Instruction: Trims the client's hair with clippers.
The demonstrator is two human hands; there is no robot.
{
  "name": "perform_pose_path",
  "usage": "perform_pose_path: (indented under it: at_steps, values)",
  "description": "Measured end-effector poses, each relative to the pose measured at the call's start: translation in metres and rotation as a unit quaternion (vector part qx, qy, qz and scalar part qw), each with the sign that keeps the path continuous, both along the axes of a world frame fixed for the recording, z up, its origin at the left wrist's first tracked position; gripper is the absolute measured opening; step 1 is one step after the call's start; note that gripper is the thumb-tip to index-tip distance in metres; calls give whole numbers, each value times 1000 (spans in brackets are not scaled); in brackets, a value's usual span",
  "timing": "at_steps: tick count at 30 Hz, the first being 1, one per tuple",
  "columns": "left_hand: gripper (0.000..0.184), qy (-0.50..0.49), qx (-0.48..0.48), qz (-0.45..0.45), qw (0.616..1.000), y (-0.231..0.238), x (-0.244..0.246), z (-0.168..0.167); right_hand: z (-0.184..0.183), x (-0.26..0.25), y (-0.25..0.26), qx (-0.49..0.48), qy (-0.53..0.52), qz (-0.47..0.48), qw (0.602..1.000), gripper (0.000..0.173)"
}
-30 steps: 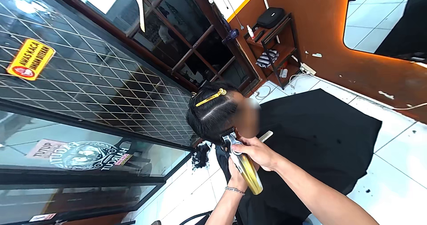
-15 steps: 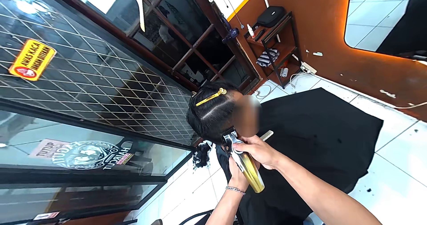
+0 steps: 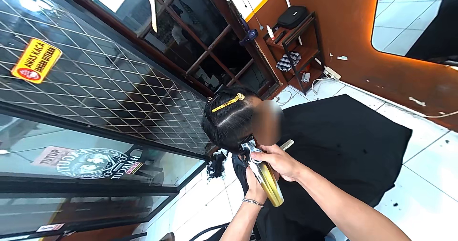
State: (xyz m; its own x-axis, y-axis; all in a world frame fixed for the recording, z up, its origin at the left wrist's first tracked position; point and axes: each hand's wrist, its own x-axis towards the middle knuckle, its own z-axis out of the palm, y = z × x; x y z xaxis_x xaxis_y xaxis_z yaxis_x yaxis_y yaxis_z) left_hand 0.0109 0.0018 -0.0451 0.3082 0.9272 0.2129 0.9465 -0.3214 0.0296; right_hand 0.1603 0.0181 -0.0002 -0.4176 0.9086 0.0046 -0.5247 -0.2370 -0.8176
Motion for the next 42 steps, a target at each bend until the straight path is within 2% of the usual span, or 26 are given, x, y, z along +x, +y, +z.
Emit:
perform_pose_path:
  at_steps: [6, 8, 11, 13, 18, 23, 27, 31, 35, 37, 39, 40, 42]
  values:
    - [47, 61, 158, -64, 983, 14, -1, -14, 21, 11, 6, 3, 24, -23, 999, 20]
    - [46, 61, 146, -62, 985, 14, -2, -15, 20, 9, 5, 9, 26, -25, 999, 20]
    - [45, 11, 33, -28, 999, 3, -1, -3, 6, 3, 1, -1, 9, -4, 1000, 20]
    - [44, -9, 16, -15, 1000, 3, -1, -3, 3, 2, 0, -9, 11, -2, 1000, 19]
    - [45, 50, 150, -61, 985, 15, -1, -17, 21, 11, 6, 4, 30, -21, 999, 20]
    - [44, 11, 81, -47, 996, 6, 0, -5, 6, 5, 2, -7, 20, -5, 1000, 20]
    - [44, 66, 150, -67, 984, 15, -2, -15, 17, 9, 6, 5, 39, -31, 999, 21]
    - [44, 35, 113, -62, 991, 10, -2, -10, 9, 5, 3, -2, 29, -23, 999, 20]
    - [45, 34, 167, -74, 983, 15, 2, -16, 33, 13, 12, 17, 16, -72, 997, 25]
    - [53, 9, 129, -78, 989, 5, 8, -3, 47, 28, 15, 51, 33, -117, 991, 28]
    - [69, -31, 26, -81, 996, -12, 8, 27, 62, 55, 11, 73, 64, -172, 980, 30]
    - [66, -73, -18, -90, 993, -18, 5, 46, 66, 72, 9, 76, 77, -200, 974, 30]
    - [42, -163, -45, -113, 979, -25, -8, 85, 66, 105, 5, 79, 95, -255, 959, 31]
